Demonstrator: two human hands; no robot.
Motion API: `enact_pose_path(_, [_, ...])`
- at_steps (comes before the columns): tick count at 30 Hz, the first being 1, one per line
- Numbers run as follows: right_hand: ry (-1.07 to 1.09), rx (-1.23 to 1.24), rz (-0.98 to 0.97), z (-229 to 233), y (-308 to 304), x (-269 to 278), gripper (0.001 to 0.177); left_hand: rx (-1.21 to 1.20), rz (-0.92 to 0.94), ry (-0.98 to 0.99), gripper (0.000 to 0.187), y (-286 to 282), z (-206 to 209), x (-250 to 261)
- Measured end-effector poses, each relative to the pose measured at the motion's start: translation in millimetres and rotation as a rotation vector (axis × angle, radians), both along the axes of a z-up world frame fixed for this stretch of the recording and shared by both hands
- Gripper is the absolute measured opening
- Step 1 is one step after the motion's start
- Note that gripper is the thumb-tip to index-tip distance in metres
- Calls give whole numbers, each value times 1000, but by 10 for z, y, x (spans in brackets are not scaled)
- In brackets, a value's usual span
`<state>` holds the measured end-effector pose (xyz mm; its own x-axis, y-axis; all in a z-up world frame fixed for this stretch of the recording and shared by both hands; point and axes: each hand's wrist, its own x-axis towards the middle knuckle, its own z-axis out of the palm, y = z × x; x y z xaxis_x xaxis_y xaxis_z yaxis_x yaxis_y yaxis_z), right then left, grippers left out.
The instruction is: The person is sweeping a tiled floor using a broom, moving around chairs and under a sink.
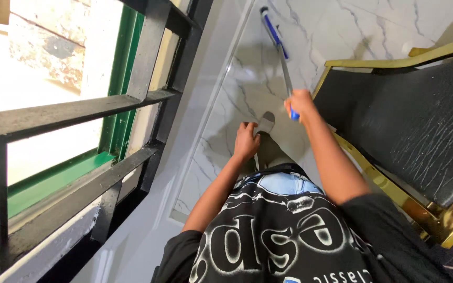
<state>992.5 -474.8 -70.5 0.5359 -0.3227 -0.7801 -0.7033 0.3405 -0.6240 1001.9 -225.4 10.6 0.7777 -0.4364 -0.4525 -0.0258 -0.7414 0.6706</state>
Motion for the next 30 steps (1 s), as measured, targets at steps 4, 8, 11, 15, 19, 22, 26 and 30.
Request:
enact_pose_path(4, [114, 5, 132, 517, 39, -574, 20, -28, -15, 21, 38, -133, -113, -31])
enact_pose_path(8, [197, 132, 134, 392, -101, -1009, 21, -68, -94, 60, 34, -293, -306, -42])
enact_pose_path(11, [274, 190, 96, 127, -183, -1158, 20, -118, -153, 65, 32, -395, -371, -66])
enact_pose_path(15, [275, 72, 125, -295, -263, -1137, 10, -128, -213, 39, 31, -482, -310, -71])
enact_pose_path(19, [235, -110, 119, -513, -319, -1006, 12, -125, -229, 51, 28, -518, -328, -54])
enact_pose_path(22, [239, -171, 68, -128, -295, -938, 19, -132, -261, 28, 23, -537, -337, -36])
enact_pose_path(26, [204, -75, -73, 636, -329, -1046, 23, -209, -273, -11, 15, -608, -332, 85])
enact_pose_path(30, [107, 235, -371, 1112, -340, -1270, 16, -129, -329, 60, 14, -763, -370, 246])
